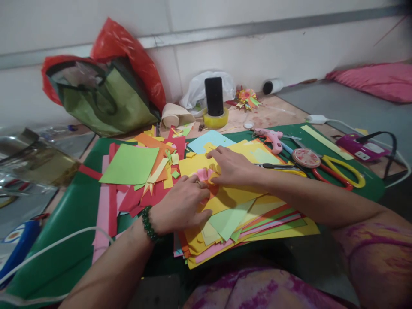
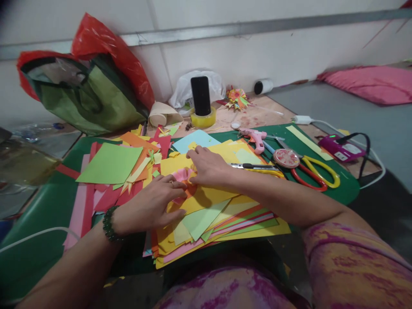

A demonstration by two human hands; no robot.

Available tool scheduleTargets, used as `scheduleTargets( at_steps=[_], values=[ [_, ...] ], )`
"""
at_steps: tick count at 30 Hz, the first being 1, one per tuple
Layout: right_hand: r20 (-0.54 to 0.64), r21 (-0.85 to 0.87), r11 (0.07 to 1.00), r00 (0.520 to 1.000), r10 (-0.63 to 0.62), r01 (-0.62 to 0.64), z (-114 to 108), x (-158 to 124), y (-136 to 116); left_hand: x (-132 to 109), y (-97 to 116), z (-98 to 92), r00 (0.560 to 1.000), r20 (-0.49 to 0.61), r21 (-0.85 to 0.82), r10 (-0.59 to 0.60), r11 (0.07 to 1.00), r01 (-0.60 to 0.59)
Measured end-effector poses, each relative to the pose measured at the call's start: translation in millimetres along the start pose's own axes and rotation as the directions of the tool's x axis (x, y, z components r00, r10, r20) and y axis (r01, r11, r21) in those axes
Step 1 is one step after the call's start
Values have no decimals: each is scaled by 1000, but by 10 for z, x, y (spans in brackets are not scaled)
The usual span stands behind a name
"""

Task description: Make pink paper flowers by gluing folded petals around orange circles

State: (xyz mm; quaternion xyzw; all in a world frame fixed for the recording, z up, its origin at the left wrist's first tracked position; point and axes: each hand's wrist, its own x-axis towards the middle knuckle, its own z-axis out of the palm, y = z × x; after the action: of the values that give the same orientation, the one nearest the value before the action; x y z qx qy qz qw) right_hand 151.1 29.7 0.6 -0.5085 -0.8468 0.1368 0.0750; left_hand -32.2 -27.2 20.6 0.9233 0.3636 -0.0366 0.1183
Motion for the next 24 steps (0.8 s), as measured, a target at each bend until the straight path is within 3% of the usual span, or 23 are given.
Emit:
scheduleTargets(
  at_steps=[13,19,21,24],
  values=[
    [-16,25,997,997,-72,72,92,33,6,-5,11,-9,1000,8,-14,-15,1000,15],
    [-198,171,984,980,-24,58,-98,42,72,-11,35,-53,999,31,-8,-24,1000,24],
    [-170,165,986,985,19,9,-171,26,78,-12,39,-57,999,32,-3,-25,1000,25],
    [3,130,991,999,35,-35,-207,-11,52,-16,35,-46,999,32,-7,-26,1000,27]
  ],
)
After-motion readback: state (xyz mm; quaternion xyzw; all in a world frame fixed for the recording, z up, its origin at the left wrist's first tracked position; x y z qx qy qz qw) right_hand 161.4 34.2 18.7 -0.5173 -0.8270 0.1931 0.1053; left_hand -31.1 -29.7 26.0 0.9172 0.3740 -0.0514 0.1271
